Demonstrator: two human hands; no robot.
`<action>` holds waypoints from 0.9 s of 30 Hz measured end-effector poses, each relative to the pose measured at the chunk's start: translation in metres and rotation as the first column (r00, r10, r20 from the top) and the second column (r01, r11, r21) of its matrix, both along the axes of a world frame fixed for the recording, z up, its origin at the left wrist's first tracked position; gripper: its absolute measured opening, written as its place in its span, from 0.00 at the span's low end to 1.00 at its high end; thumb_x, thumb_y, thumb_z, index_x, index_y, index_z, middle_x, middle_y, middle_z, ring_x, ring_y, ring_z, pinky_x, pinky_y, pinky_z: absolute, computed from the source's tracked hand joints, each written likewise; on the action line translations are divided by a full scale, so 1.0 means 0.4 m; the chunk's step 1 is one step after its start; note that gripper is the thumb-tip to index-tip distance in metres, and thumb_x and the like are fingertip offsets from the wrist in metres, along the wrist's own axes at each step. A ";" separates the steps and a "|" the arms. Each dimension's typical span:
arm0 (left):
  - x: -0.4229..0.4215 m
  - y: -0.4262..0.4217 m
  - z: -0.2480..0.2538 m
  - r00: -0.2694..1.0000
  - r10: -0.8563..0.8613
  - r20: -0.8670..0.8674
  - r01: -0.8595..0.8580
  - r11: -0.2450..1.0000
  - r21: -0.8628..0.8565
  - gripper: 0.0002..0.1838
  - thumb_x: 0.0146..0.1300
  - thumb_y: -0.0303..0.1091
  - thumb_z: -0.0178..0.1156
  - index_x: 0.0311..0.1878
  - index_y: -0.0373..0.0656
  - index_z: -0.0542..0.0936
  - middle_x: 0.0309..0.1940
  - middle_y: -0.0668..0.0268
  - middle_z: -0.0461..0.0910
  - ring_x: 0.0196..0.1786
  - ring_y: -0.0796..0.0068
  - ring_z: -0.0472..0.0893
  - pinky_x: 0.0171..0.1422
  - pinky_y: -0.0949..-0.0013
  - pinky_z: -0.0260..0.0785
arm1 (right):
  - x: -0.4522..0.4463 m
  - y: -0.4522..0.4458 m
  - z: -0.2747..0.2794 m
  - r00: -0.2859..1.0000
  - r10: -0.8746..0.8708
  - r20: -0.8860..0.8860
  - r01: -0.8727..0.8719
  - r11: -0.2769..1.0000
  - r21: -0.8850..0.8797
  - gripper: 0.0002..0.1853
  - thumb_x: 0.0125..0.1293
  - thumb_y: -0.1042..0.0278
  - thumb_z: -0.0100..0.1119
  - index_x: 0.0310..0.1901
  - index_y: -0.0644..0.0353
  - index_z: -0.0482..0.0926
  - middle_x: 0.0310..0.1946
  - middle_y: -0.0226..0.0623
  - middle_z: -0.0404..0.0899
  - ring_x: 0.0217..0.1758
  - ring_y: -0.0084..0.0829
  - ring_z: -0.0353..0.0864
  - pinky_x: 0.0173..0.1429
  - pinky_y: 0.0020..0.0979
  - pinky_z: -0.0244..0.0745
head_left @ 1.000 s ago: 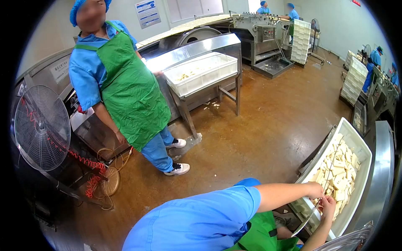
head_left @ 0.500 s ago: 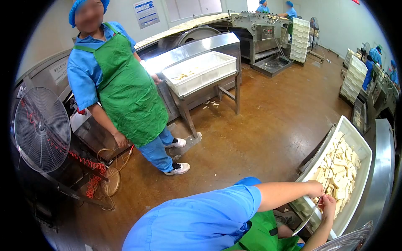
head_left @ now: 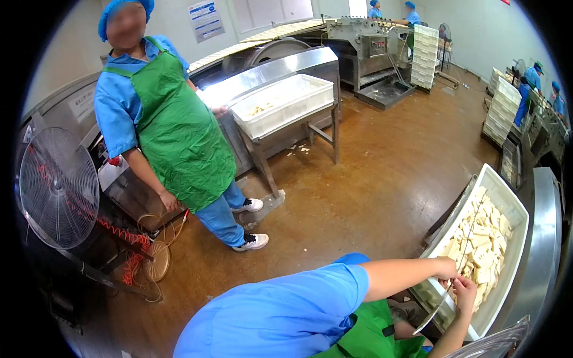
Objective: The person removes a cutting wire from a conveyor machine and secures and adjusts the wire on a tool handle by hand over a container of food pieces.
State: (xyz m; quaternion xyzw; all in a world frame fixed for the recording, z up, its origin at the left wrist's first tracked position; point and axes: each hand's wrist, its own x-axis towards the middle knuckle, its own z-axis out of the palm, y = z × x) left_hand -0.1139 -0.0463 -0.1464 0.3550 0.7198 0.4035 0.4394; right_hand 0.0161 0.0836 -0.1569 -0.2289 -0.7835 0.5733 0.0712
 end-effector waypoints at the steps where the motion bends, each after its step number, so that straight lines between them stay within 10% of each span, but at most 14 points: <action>1: 0.001 -0.005 0.006 1.000 -0.002 0.000 0.002 1.000 -0.005 0.15 0.66 0.36 0.52 0.35 0.34 0.83 0.23 0.59 0.82 0.23 0.69 0.81 0.28 0.67 0.73 | -0.004 -0.003 0.002 1.000 -0.007 0.002 0.007 1.000 0.021 0.10 0.63 0.72 0.59 0.42 0.66 0.84 0.28 0.26 0.81 0.27 0.16 0.73 0.31 0.21 0.67; 13: 0.000 -0.001 0.016 0.998 0.052 0.042 -0.050 0.998 -0.049 0.14 0.65 0.36 0.51 0.34 0.36 0.83 0.24 0.59 0.82 0.22 0.68 0.81 0.26 0.66 0.72 | -0.004 -0.029 -0.006 0.975 0.103 -0.198 0.014 0.856 0.516 0.08 0.59 0.76 0.61 0.40 0.65 0.83 0.24 0.39 0.73 0.30 0.31 0.73 0.39 0.32 0.67; 27: 0.001 -0.006 0.013 0.991 0.086 -0.103 -0.084 0.996 0.029 0.12 0.58 0.28 0.53 0.28 0.31 0.83 0.21 0.56 0.81 0.21 0.67 0.80 0.29 0.65 0.73 | -0.004 -0.033 0.004 0.979 0.126 -0.160 -0.031 0.867 0.497 0.07 0.58 0.76 0.59 0.38 0.67 0.82 0.25 0.41 0.77 0.30 0.32 0.75 0.38 0.32 0.68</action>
